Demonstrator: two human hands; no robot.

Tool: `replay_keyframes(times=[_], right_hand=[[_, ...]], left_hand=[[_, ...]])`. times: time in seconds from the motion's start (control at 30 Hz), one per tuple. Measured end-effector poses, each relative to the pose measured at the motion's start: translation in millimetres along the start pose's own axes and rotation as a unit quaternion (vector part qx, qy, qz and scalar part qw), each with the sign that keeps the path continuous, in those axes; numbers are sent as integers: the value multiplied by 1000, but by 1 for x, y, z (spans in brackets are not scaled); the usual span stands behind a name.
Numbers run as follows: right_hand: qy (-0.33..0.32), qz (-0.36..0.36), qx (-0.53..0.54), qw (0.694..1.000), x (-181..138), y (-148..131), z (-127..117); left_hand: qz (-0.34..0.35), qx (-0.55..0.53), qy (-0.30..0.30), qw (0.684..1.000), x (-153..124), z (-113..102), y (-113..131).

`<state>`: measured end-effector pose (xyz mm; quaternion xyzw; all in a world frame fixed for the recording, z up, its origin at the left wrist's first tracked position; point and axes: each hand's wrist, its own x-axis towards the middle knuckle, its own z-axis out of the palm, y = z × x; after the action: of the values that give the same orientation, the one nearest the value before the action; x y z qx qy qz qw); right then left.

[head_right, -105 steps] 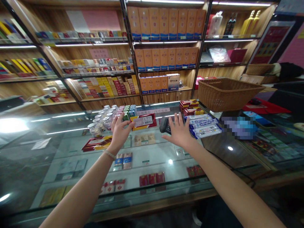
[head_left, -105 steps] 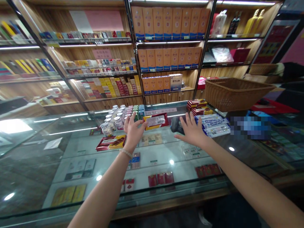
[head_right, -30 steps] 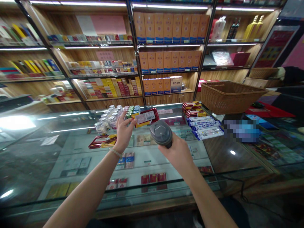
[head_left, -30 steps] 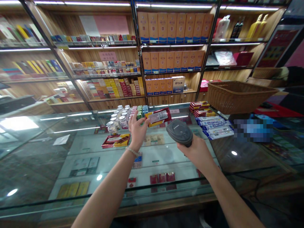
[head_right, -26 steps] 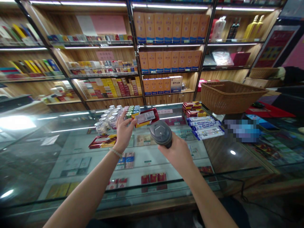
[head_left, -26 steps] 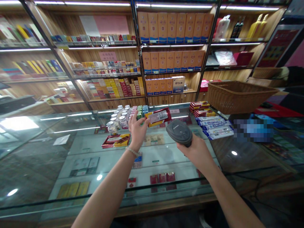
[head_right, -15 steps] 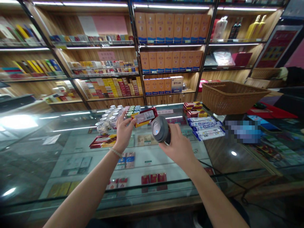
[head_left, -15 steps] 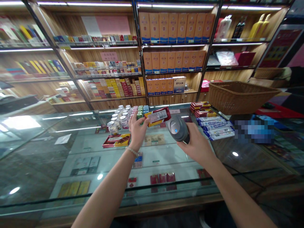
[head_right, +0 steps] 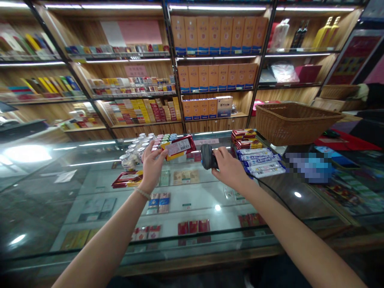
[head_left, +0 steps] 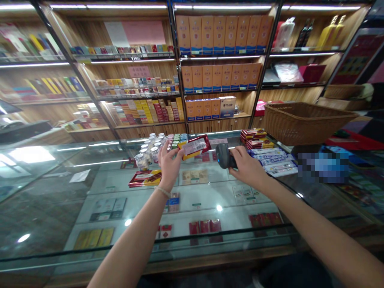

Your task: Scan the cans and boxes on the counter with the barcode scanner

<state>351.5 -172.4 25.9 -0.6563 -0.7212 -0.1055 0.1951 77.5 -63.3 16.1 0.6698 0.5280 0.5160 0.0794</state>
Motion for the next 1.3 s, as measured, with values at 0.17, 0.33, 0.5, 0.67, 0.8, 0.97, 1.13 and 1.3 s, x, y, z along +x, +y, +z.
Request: replay_keyframes(times=[0.17, 0.33, 0.5, 0.67, 0.8, 0.97, 1.13, 1.3], right_hand=[[-34, -34, -14, 999, 7, 11, 14], [-71, -43, -53, 995, 12, 10, 20], [-86, -43, -86, 992, 12, 5, 30], [-77, -52, -91, 991, 7, 1, 38], [-63, -54, -95, 992, 5, -2, 43], [-51, -57, -88, 993, 4, 0, 53], [-43, -58, -98, 993, 3, 2, 58], [-48, -38, -97, 993, 3, 2, 59]], left_hand=[[-6, 3, 7, 1000, 3, -1, -1], [-6, 2, 8, 1000, 4, -1, 1], [-10, 1, 2, 1000, 3, -2, 2], [-6, 0, -4, 1000, 2, -2, 2], [-7, -6, -1, 1000, 3, 0, 0], [4, -8, 7, 1000, 1, 0, 0], [3, -8, 2, 1000, 0, 0, -1], [-1, -7, -6, 1000, -1, 2, -2]])
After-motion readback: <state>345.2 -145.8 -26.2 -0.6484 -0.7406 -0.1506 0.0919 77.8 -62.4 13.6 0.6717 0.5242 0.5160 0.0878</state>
